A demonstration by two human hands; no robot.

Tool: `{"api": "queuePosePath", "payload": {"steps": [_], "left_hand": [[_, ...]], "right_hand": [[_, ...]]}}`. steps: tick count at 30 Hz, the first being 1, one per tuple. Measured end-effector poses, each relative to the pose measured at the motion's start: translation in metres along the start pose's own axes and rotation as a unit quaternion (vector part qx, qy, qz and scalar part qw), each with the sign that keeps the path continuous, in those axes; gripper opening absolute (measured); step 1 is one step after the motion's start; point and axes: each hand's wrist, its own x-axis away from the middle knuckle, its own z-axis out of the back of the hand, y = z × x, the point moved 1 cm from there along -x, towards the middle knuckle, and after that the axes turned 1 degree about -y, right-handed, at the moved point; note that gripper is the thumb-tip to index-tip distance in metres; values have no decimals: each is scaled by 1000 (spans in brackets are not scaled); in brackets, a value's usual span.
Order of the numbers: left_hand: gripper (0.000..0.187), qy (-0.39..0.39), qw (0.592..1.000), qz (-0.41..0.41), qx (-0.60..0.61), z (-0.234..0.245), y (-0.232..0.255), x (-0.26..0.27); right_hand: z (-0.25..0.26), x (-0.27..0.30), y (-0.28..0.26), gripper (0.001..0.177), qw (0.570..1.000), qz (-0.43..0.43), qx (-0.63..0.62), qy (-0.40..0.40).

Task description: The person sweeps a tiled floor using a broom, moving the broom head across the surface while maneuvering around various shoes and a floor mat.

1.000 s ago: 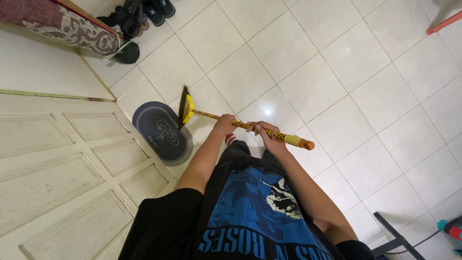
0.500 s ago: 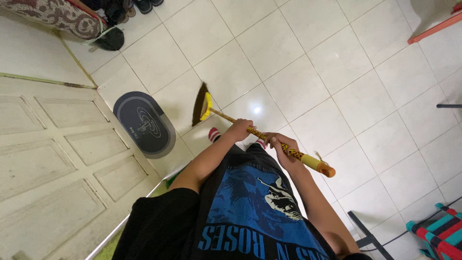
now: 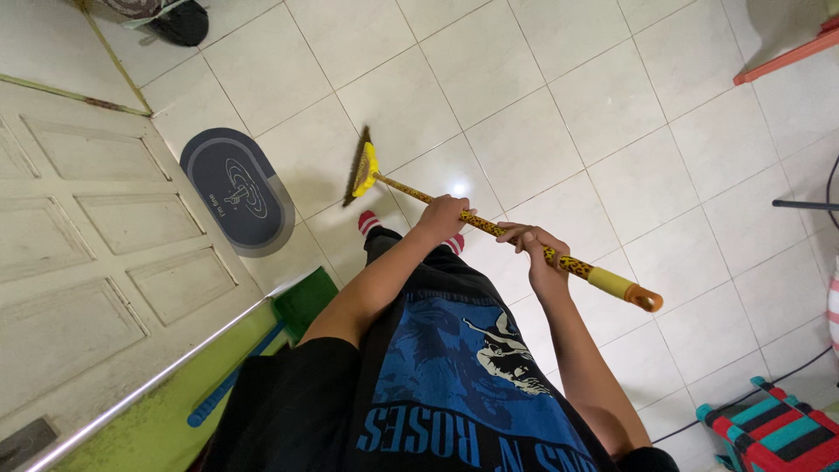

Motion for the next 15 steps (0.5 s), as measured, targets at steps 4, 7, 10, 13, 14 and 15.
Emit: {"api": "queuePosePath", "payload": {"steps": [4,7,10,13,14,15], "left_hand": [[36,-15,998,52,-23,6,-28,12],[34,7,995,91,-36,13,-54,22],[18,-4,990,141,-15,19,-85,30],[19,-20,988,148,-35,24,-108,31],[18,-33,986,160,-31,25,-114,34],[18,-45,984,171,-27,27,-120,37]], "right_hand": [[-13,-18,17,39,998,-7,-10,-55],[-29,-34,28,38,996,-11,-23,-90],[-48,-51,35,38,992,-24,-43,-117],[-64,-65,35,39,988,-33,-61,-139],[-70,-66,34,39,987,-39,-55,-144],[-75,-67,34,38,987,-45,-49,-149]]}}
